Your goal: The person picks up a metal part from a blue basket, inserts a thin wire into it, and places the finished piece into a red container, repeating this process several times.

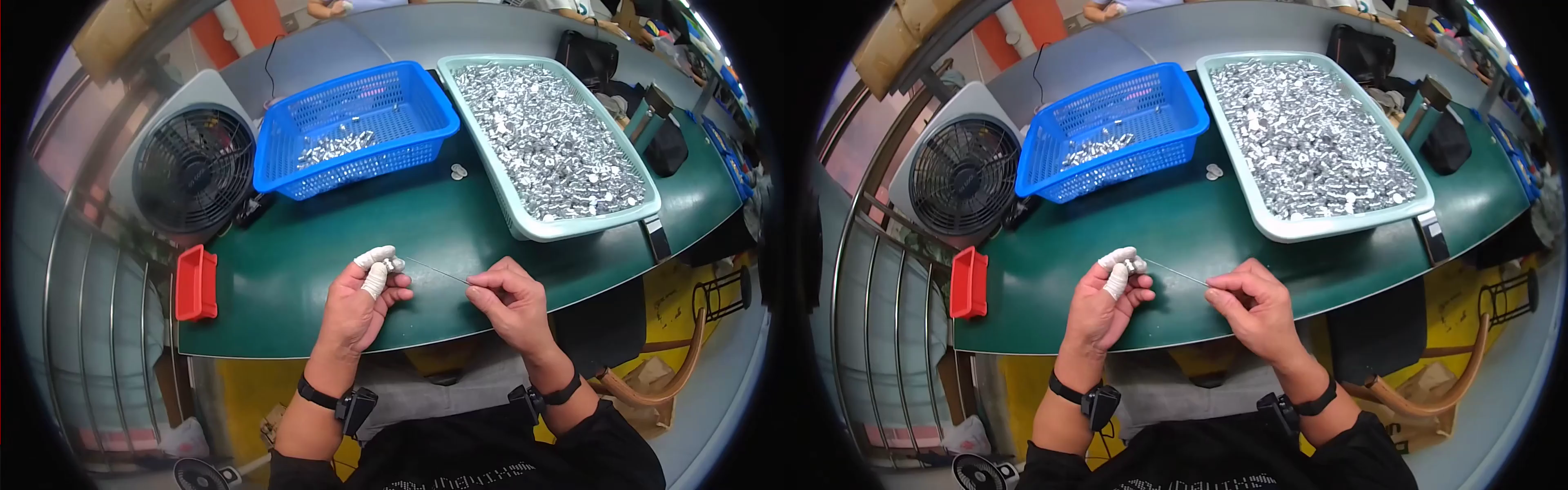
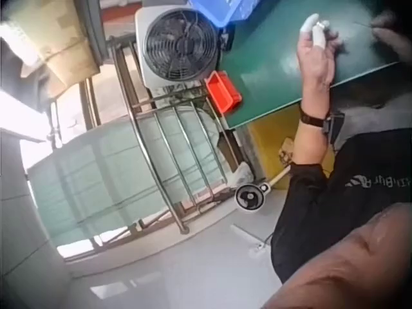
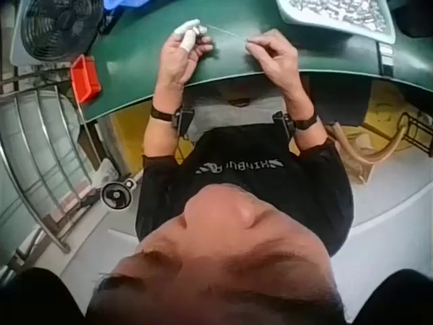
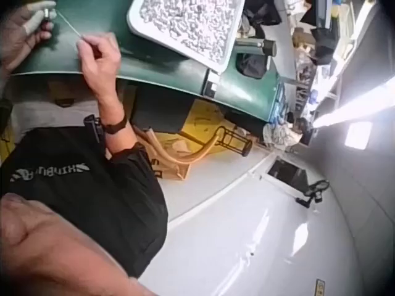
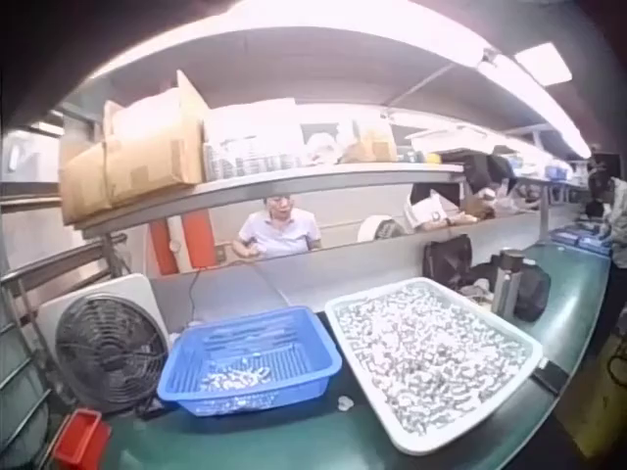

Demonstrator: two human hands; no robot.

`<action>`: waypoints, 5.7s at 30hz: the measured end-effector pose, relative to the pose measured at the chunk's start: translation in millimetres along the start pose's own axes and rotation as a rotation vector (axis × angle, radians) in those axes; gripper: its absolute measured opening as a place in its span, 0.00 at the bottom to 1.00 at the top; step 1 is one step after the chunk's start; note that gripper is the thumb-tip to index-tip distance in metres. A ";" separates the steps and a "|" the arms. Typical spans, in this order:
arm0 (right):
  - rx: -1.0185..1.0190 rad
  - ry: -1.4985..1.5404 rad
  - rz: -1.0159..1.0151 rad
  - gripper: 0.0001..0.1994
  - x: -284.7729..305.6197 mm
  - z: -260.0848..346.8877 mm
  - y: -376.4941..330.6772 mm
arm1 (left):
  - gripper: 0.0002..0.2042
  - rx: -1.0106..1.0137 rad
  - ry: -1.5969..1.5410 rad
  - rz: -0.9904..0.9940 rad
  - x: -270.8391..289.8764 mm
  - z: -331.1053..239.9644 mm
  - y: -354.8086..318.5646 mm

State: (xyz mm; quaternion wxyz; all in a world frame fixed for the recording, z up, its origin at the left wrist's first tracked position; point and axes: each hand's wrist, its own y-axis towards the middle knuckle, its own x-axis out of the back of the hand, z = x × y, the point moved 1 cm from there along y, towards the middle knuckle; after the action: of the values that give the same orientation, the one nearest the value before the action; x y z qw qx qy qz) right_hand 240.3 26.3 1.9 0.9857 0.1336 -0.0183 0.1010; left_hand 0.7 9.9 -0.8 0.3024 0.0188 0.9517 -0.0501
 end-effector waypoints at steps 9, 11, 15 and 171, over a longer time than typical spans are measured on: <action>-0.008 -0.034 0.056 0.05 -27.2 -20.2 4.6 | 0.14 0.028 -0.121 -0.026 30.3 20.1 9.9; -0.011 -0.042 0.064 0.05 -27.6 -20.4 5.1 | 0.13 0.007 -0.129 -0.018 31.8 21.9 11.6; -0.026 -0.019 0.055 0.04 -25.4 -24.3 4.5 | 0.11 -0.021 -0.114 0.026 34.1 28.2 14.3; -0.636 0.644 0.180 0.04 10.5 -4.6 -27.7 | 0.08 -0.150 0.534 -0.221 -40.9 25.5 -25.3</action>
State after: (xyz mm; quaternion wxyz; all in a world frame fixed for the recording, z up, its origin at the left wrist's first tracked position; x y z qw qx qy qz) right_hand 256.3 3.4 -9.1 0.9206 -0.2156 0.2474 0.2119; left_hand 47.0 -18.2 4.2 0.0346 -0.0950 0.9949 -0.0055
